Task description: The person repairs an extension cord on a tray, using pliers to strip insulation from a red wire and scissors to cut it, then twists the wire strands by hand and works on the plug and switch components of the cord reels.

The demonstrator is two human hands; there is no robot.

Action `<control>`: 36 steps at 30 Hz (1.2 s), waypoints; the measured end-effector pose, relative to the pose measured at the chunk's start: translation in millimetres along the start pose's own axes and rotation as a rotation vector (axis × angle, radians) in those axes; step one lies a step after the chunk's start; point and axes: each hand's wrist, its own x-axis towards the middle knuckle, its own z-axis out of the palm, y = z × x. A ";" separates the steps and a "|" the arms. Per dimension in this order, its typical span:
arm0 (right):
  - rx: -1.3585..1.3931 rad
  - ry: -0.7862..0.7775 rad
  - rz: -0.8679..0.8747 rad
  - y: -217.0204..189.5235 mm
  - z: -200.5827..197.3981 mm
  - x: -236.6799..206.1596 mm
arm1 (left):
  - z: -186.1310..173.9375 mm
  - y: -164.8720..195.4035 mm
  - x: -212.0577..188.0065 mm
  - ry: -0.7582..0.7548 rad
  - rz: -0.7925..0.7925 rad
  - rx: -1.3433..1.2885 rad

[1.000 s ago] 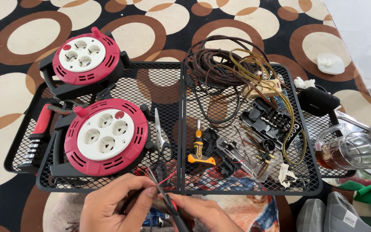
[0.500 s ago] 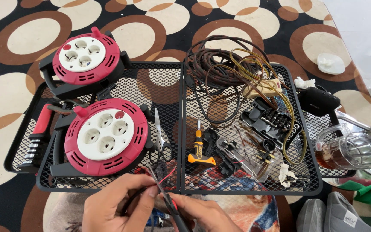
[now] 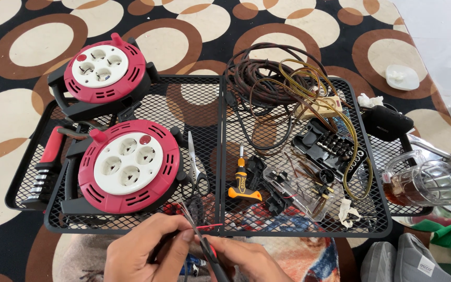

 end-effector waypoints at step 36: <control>-0.019 -0.005 -0.062 -13.3 -1.7 2.2 | 3.6 -6.0 -3.3 -0.009 -0.022 -0.036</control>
